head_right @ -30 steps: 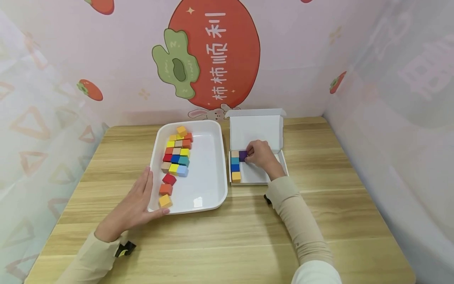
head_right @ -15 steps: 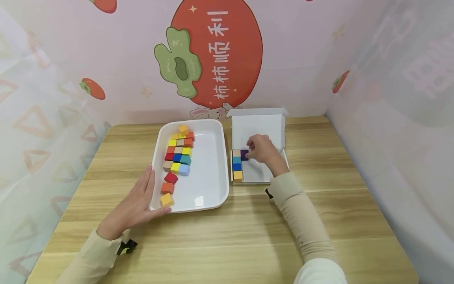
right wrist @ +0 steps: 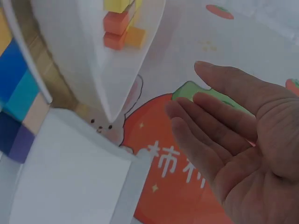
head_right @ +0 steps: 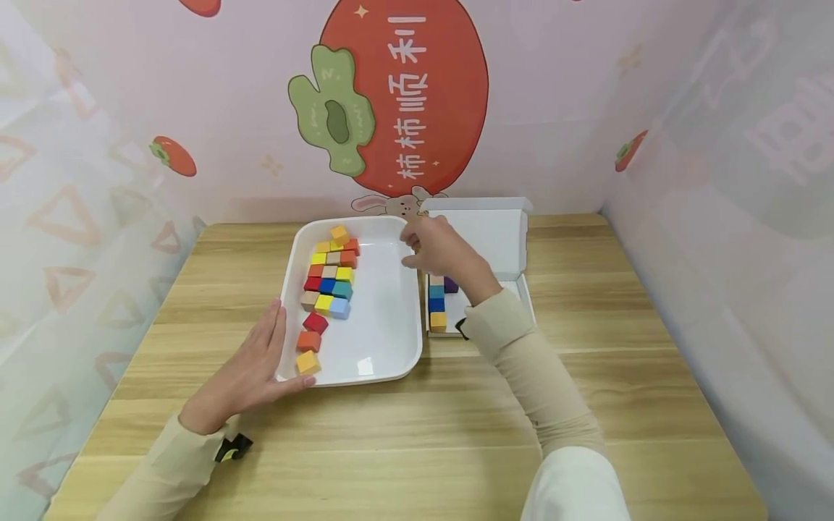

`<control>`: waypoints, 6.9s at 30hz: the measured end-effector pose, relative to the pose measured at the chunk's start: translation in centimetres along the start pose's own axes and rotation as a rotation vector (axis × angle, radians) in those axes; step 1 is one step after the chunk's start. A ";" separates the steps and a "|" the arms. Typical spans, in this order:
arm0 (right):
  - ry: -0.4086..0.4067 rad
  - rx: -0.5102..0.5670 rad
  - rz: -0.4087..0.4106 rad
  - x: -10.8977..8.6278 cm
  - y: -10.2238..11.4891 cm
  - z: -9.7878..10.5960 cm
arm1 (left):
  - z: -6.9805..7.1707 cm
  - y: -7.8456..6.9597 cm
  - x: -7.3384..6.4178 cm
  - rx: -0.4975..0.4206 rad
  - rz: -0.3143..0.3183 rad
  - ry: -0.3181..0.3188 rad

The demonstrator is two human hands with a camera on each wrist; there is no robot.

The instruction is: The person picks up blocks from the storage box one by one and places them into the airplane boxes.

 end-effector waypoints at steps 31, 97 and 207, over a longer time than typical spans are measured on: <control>0.213 0.023 -0.029 7.2 3.2 -12.6 | 0.2 0.0 -0.2 -0.010 0.005 -0.009; 0.119 0.026 -0.082 -4.3 -12.2 -3.0 | 0.0 0.1 -0.2 -0.016 0.002 -0.020; 0.307 -0.029 0.104 1.4 5.1 -4.7 | 0.1 0.1 -0.3 -0.037 0.007 -0.014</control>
Point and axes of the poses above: each hand's wrist, its own x-axis towards the middle knuckle, its own z-axis out of the back of the hand, y = z × x, the point moved 7 cm from there along x, towards the middle knuckle, and after that the axes turned 1 degree about x, right-handed, at the moved point
